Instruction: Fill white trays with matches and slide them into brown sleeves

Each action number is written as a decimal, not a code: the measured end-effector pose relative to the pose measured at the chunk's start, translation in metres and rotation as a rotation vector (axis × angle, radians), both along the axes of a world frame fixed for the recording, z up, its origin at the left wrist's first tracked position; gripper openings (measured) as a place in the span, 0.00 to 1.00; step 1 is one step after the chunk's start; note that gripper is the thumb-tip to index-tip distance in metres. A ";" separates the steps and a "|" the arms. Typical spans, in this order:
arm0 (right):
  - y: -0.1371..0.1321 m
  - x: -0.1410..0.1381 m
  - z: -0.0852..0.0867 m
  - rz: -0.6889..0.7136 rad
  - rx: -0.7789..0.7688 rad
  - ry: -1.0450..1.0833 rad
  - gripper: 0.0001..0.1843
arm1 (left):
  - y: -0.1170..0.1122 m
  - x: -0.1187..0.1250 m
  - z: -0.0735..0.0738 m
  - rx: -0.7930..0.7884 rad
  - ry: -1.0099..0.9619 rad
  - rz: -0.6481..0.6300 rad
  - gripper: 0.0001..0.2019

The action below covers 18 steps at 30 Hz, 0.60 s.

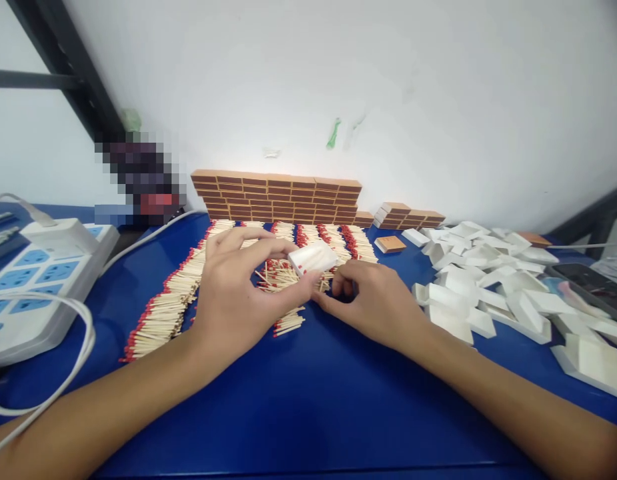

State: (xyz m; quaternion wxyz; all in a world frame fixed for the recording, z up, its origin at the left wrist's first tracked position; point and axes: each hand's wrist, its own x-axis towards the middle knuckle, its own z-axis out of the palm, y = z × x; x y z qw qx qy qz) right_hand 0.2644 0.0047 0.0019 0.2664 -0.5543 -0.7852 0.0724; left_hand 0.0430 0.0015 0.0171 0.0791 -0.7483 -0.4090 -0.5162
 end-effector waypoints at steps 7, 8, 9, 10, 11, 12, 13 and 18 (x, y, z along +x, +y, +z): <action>0.005 0.015 0.004 0.094 -0.094 -0.023 0.11 | 0.003 -0.003 0.001 -0.050 -0.006 -0.012 0.11; 0.006 0.019 0.006 0.120 -0.081 -0.025 0.11 | 0.004 -0.004 0.002 -0.048 -0.014 -0.009 0.11; 0.007 0.023 0.009 0.149 -0.050 -0.022 0.10 | 0.004 -0.004 0.003 -0.046 -0.023 -0.007 0.11; 0.009 0.027 0.011 0.179 -0.004 -0.015 0.09 | 0.005 -0.005 0.003 -0.048 -0.030 -0.005 0.11; 0.010 0.031 0.013 0.213 0.049 -0.002 0.08 | 0.006 -0.005 0.003 -0.057 -0.034 -0.007 0.11; 0.011 0.033 0.014 0.250 0.100 0.013 0.07 | 0.007 -0.005 0.002 -0.071 -0.038 -0.010 0.11; 0.011 0.035 0.016 0.295 0.137 0.025 0.06 | 0.007 -0.005 0.001 -0.090 -0.039 -0.013 0.11; 0.011 0.037 0.013 0.508 -0.021 -0.042 0.06 | 0.008 -0.005 -0.001 -0.154 -0.053 -0.029 0.11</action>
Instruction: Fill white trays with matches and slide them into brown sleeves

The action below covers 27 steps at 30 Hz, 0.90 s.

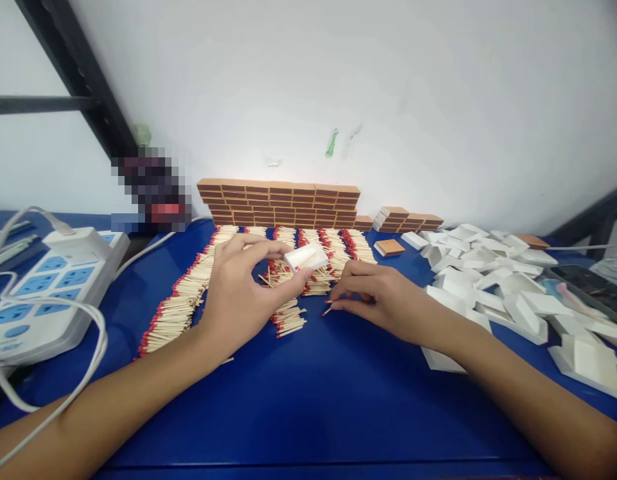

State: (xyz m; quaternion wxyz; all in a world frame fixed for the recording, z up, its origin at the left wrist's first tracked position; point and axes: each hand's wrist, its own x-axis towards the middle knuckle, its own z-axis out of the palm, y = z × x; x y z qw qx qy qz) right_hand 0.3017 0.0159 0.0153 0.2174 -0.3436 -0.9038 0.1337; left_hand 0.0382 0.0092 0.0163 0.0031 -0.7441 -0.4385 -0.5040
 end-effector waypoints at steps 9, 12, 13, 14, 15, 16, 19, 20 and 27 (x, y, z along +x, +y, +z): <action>-0.004 0.001 0.003 -0.080 -0.247 -0.155 0.11 | 0.000 -0.001 -0.002 -0.008 0.065 -0.085 0.13; -0.007 0.004 0.007 -0.066 -0.261 -0.143 0.13 | 0.005 -0.003 -0.006 -0.040 0.130 -0.071 0.14; -0.007 0.005 0.008 -0.065 -0.237 -0.117 0.13 | 0.006 -0.004 -0.007 -0.058 0.152 -0.066 0.14; -0.006 0.006 0.009 -0.076 -0.198 -0.079 0.13 | 0.007 -0.005 -0.008 -0.078 0.172 -0.063 0.15; -0.005 0.007 0.010 -0.096 -0.150 -0.033 0.13 | 0.008 -0.005 -0.009 -0.092 0.189 -0.066 0.16; -0.004 0.007 0.011 -0.124 -0.100 0.015 0.12 | 0.008 -0.006 -0.010 -0.097 0.203 -0.079 0.17; -0.004 0.003 0.010 -0.178 0.018 0.122 0.10 | 0.005 -0.004 -0.012 -0.062 0.239 -0.155 0.18; -0.005 0.001 0.009 -0.172 0.035 0.125 0.09 | 0.004 -0.003 -0.013 -0.046 0.243 -0.182 0.18; -0.004 -0.002 0.006 -0.127 0.078 0.082 0.05 | 0.001 -0.002 -0.011 -0.030 0.214 -0.220 0.19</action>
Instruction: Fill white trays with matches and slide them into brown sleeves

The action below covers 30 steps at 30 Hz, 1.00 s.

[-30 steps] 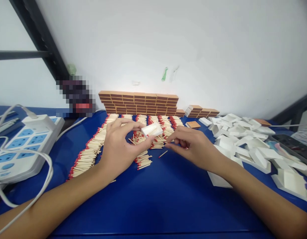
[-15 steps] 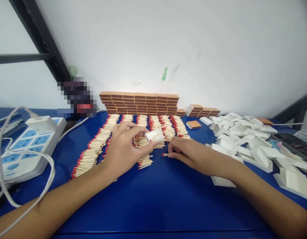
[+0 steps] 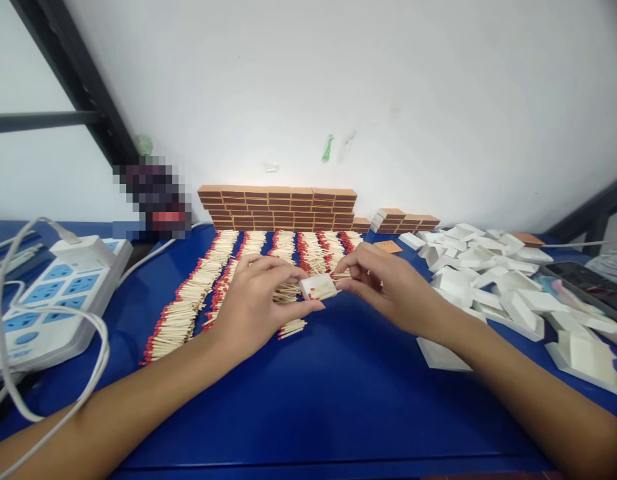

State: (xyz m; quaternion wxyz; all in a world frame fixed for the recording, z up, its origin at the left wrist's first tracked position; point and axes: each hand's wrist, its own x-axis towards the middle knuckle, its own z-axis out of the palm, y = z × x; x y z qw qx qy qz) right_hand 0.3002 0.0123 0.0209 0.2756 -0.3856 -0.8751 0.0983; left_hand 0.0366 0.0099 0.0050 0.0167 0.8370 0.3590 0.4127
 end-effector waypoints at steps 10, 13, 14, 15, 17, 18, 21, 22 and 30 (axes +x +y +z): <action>0.002 -0.002 -0.001 0.038 0.020 0.108 0.06 | 0.002 0.001 0.001 -0.110 -0.027 0.023 0.19; 0.000 -0.005 -0.002 0.051 0.009 0.106 0.07 | 0.002 0.001 0.000 -0.108 -0.019 0.011 0.21; -0.001 -0.005 -0.002 0.055 0.005 0.110 0.07 | 0.002 0.001 0.000 -0.108 -0.016 0.011 0.21; -0.002 -0.005 -0.001 0.059 -0.001 0.116 0.08 | 0.002 0.001 0.001 -0.111 -0.015 0.013 0.20; -0.003 -0.005 0.001 0.070 -0.021 0.125 0.08 | 0.002 0.001 0.001 -0.114 -0.018 0.013 0.20; -0.003 -0.005 0.002 0.075 -0.034 0.120 0.08 | 0.002 0.001 0.002 -0.117 -0.018 0.010 0.20; -0.004 -0.005 0.003 0.087 -0.074 0.088 0.07 | 0.001 0.002 0.002 -0.107 -0.003 -0.023 0.20; -0.004 -0.005 0.003 0.089 -0.083 0.079 0.07 | 0.001 0.002 0.002 -0.096 0.006 -0.039 0.20; -0.005 -0.006 -0.001 0.073 -0.160 0.047 0.06 | -0.001 0.002 -0.003 -0.028 0.018 -0.134 0.20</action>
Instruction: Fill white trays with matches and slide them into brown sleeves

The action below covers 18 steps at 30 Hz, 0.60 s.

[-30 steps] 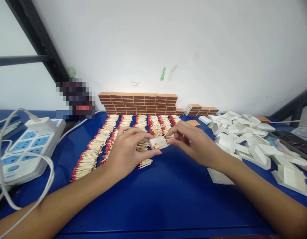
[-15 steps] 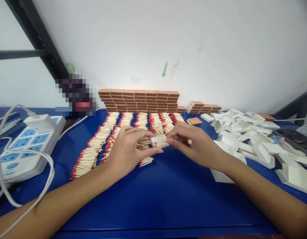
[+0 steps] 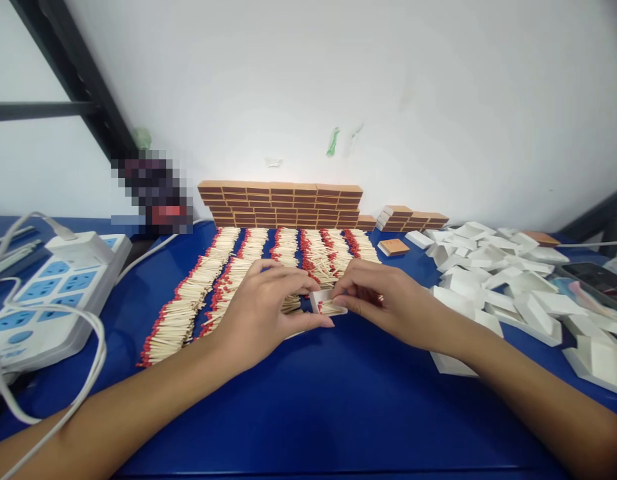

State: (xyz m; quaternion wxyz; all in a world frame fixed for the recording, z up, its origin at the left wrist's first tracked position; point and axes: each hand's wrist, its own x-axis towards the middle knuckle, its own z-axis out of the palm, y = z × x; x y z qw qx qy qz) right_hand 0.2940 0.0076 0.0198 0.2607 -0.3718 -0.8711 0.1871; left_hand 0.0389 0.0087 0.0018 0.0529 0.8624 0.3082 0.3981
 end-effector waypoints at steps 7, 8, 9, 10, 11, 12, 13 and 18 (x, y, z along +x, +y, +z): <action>-0.006 -0.009 0.002 0.000 0.029 0.050 0.07 | -0.001 0.002 0.005 -0.046 0.004 0.024 0.19; -0.005 -0.008 0.002 -0.008 0.050 0.065 0.07 | -0.001 0.002 0.005 -0.047 0.008 0.035 0.18; -0.003 -0.005 0.003 -0.032 0.080 0.082 0.07 | -0.001 0.002 0.006 -0.049 0.009 0.055 0.18; 0.000 -0.002 0.004 -0.071 0.117 0.099 0.08 | 0.000 0.002 0.006 -0.052 0.005 0.085 0.18; 0.004 0.003 0.006 -0.121 0.158 0.108 0.09 | 0.000 0.001 0.006 -0.059 -0.005 0.122 0.18; 0.008 0.009 0.007 -0.172 0.198 0.095 0.09 | 0.001 0.000 0.006 -0.072 -0.019 0.163 0.18; 0.013 0.015 0.007 -0.207 0.230 0.059 0.09 | 0.002 -0.001 0.007 -0.091 -0.037 0.204 0.18; 0.031 0.038 -0.003 -0.162 0.180 -0.188 0.07 | 0.005 -0.004 0.005 -0.158 -0.081 0.272 0.15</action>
